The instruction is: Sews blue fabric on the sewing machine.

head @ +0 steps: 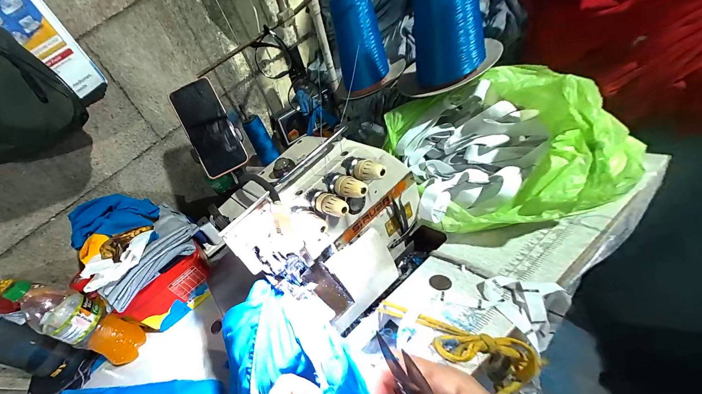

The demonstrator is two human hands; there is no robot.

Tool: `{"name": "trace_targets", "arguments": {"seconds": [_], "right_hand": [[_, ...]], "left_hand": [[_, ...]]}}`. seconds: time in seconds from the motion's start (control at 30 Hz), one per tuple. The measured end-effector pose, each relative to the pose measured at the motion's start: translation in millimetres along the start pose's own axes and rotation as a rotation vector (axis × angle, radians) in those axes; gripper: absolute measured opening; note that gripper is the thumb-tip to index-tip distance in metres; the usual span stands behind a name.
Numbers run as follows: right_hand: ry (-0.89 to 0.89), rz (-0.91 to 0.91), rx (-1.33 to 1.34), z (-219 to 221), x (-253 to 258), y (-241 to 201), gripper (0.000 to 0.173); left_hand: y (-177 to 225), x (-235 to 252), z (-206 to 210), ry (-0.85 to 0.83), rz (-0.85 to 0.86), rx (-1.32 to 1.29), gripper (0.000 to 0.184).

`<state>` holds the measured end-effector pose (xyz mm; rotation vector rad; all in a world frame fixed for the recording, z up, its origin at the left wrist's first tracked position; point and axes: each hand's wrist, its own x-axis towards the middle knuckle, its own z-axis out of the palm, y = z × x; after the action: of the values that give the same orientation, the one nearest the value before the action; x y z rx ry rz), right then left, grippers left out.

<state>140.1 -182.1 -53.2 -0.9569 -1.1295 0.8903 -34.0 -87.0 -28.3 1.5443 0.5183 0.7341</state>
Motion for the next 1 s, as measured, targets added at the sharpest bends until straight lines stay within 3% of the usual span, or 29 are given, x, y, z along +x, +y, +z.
{"name": "trace_targets", "arguments": {"seconds": [0.13,0.23,0.37,0.5,0.63,0.7,0.77,0.87,0.93,1.0], "right_hand": [[0.105,0.314,0.139,1.8,-7.8,19.8,0.011],[0.119,0.319,0.045,-9.2,-11.2,19.7,0.007],[0.158,0.04,-0.539,-57.8,-4.5,14.5,0.022],[0.379,-0.094,-1.219,-122.4,12.5,11.0,0.055],[0.299,0.122,-1.404,-167.9,39.0,38.0,0.038],[0.315,0.067,-1.458,-175.5,43.0,52.4,0.032],[0.397,-0.158,-1.453,-163.7,39.2,53.1,0.032],[0.433,-0.439,-1.311,-111.9,23.5,39.5,0.022],[0.218,-0.366,-1.079,-58.4,0.7,30.8,0.02],[-0.198,-0.168,-0.799,-7.6,-12.2,21.3,0.032]], "left_hand": [[2.1,-1.1,5.0,0.119,-0.12,0.062,0.017],[9.0,-4.1,4.3,0.18,-0.195,0.036,0.019],[21.1,-10.3,1.9,0.178,-0.273,0.101,0.012],[53.3,-23.5,-14.5,0.029,-0.089,0.414,0.013],[78.9,-32.7,-25.5,-0.094,-0.042,0.418,0.015],[87.8,-33.4,-30.6,-0.088,-0.039,0.445,0.019],[91.9,-33.0,-35.6,-0.087,0.015,0.562,0.021],[95.0,-28.7,-40.9,-0.133,0.112,0.681,0.023],[100.0,-22.7,-38.5,-0.171,0.176,0.717,0.023],[105.8,-16.5,-29.0,-0.159,0.182,0.747,0.021]]}}
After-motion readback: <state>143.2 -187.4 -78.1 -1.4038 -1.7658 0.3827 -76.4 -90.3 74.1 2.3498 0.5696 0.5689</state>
